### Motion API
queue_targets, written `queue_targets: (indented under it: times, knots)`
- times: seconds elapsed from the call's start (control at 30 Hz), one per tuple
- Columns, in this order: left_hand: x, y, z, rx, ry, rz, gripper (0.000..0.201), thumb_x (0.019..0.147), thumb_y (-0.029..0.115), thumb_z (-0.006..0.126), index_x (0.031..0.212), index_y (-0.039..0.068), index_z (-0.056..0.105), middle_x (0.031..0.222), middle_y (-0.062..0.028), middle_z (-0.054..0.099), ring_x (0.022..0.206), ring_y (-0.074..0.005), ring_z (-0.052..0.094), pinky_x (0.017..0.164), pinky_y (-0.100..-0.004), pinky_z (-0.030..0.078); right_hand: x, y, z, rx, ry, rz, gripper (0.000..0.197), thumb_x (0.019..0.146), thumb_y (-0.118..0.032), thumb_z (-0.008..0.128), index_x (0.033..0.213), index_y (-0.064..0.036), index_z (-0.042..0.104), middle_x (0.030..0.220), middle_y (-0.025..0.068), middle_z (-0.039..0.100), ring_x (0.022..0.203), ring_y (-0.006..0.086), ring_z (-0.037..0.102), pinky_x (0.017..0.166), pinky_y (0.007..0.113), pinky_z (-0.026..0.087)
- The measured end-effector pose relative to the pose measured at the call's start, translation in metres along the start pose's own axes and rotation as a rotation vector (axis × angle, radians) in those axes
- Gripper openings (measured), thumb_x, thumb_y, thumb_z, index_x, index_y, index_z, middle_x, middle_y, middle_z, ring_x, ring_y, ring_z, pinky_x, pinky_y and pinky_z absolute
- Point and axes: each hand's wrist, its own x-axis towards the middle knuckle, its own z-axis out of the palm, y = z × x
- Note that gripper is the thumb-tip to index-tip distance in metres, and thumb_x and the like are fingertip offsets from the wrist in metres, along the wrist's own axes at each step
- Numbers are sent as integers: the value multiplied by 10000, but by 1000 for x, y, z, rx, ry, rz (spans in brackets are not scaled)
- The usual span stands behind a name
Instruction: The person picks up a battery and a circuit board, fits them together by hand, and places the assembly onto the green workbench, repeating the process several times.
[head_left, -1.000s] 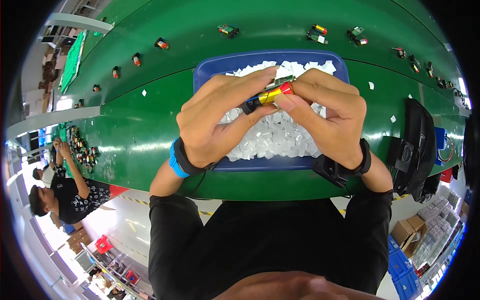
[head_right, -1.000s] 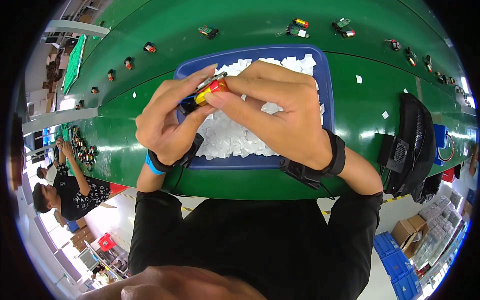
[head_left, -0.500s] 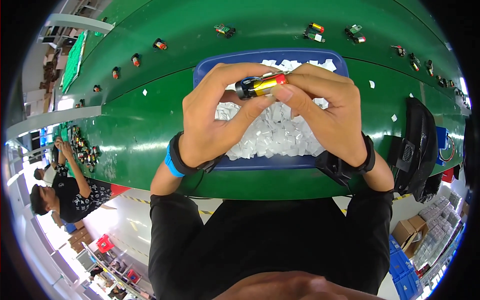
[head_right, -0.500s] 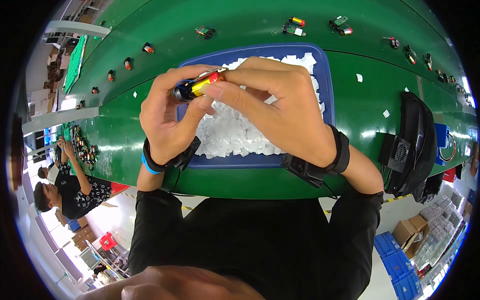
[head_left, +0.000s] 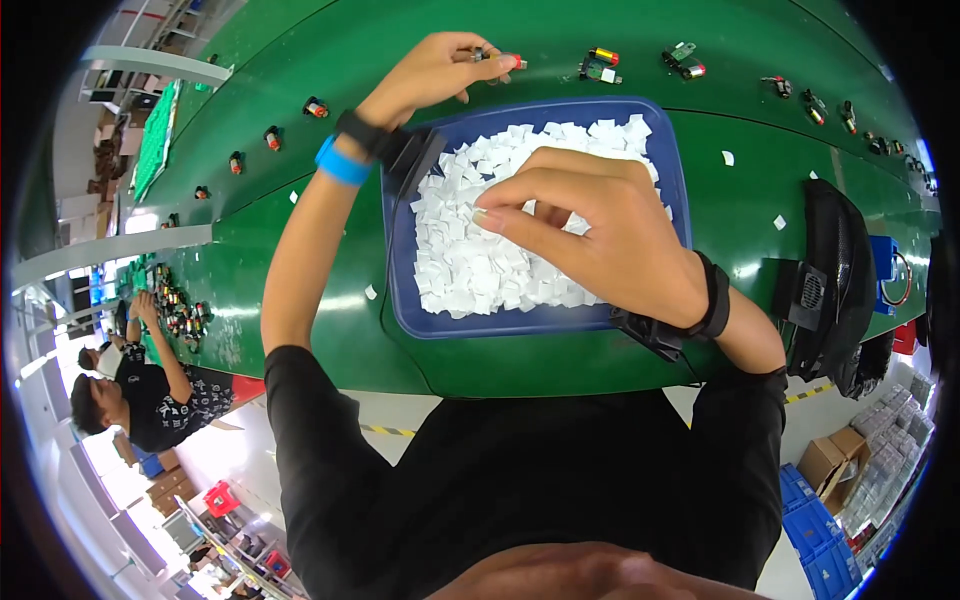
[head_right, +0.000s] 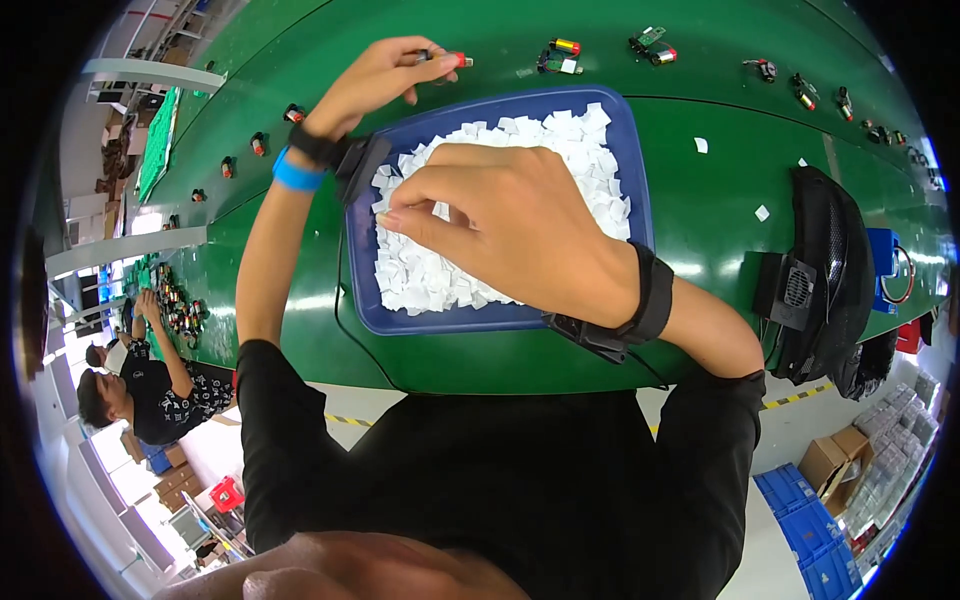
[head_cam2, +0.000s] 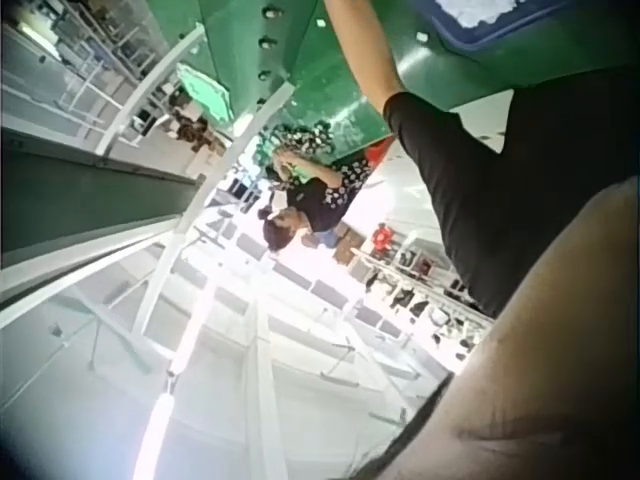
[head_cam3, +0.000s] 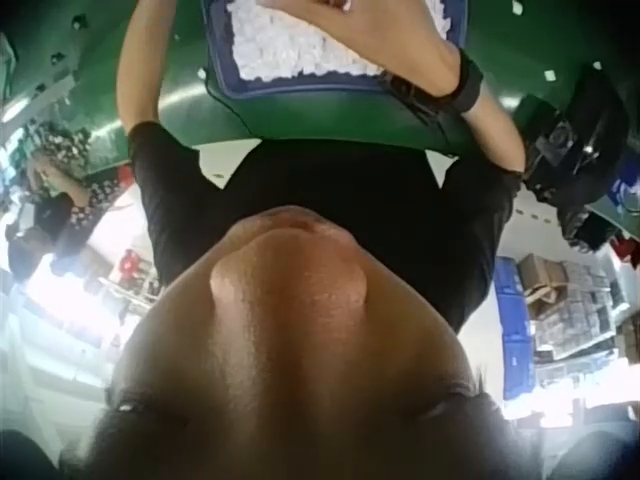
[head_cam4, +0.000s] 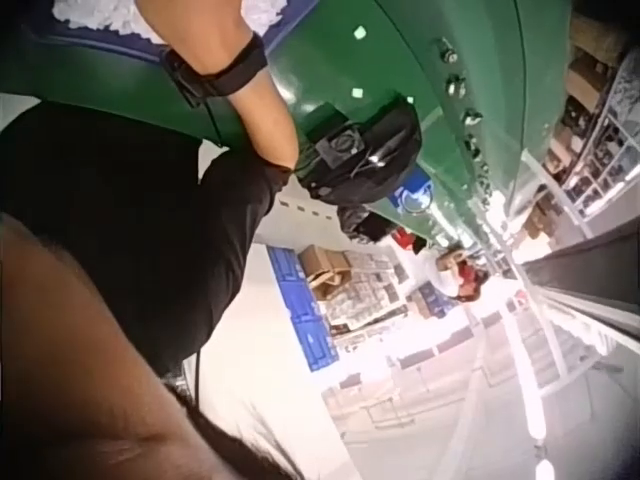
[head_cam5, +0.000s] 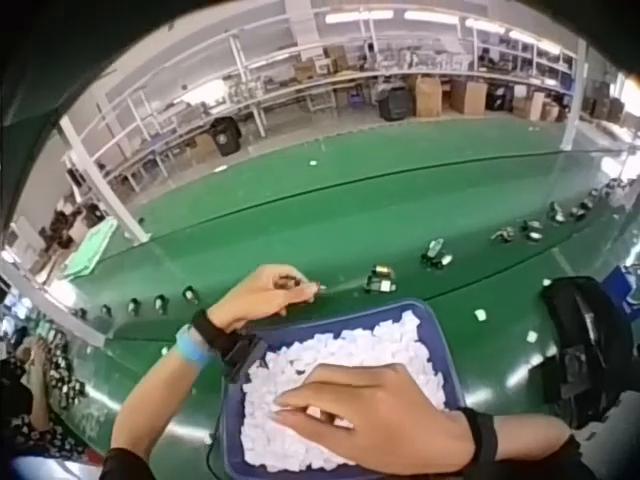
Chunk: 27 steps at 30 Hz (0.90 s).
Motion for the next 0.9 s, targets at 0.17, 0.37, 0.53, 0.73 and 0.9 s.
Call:
queue_targets:
  times: [0.17, 0.37, 0.53, 0.73, 0.9]
  knots:
    - [70, -35, 4, 758, 15, -67, 346, 920, 399, 704, 1053, 80, 704, 945, -52, 679, 922, -179, 579, 794, -285, 435, 1, 4, 0, -45, -10, -60, 77, 877, -124, 743, 883, -47, 739, 780, 37, 692, 585, 143, 639, 511, 239, 472]
    - [93, -9, 41, 819, 368, 741, 264, 894, 390, 726, 1008, 152, 710, 1039, -62, 648, 1038, -276, 527, 923, -342, 399, 0, 3, -4, -92, 26, -89, 88, 876, -138, 742, 852, -54, 734, 770, 26, 690, 590, 142, 645, 503, 242, 468]
    - [89, 3, 55, 840, 5, 613, 206, 876, 352, 743, 978, 176, 704, 1072, -65, 639, 1045, -289, 521, 940, -378, 411, 2, 2, -8, -131, 29, -117, 63, 863, -105, 749, 861, -44, 732, 788, 40, 693, 601, 149, 653, 512, 254, 479]
    - [17, 40, 10, 398, 72, 577, 202, 884, 330, 737, 948, 141, 707, 1064, -71, 654, 1048, -273, 536, 928, -369, 428, 20, 13, -34, -479, 298, -246, 185, 835, -50, 761, 1013, -42, 711, 935, 92, 692, 801, 217, 674, 633, 293, 533]
    - [-89, 50, 13, 189, 177, 570, 178, 928, 250, 716, 989, 90, 664, 1063, -32, 595, 1061, -211, 491, 847, -310, 482, 17, 11, -19, -563, 140, -144, 318, 814, -44, 778, 1108, -44, 655, 1100, 101, 647, 954, 256, 635, 670, 307, 535]
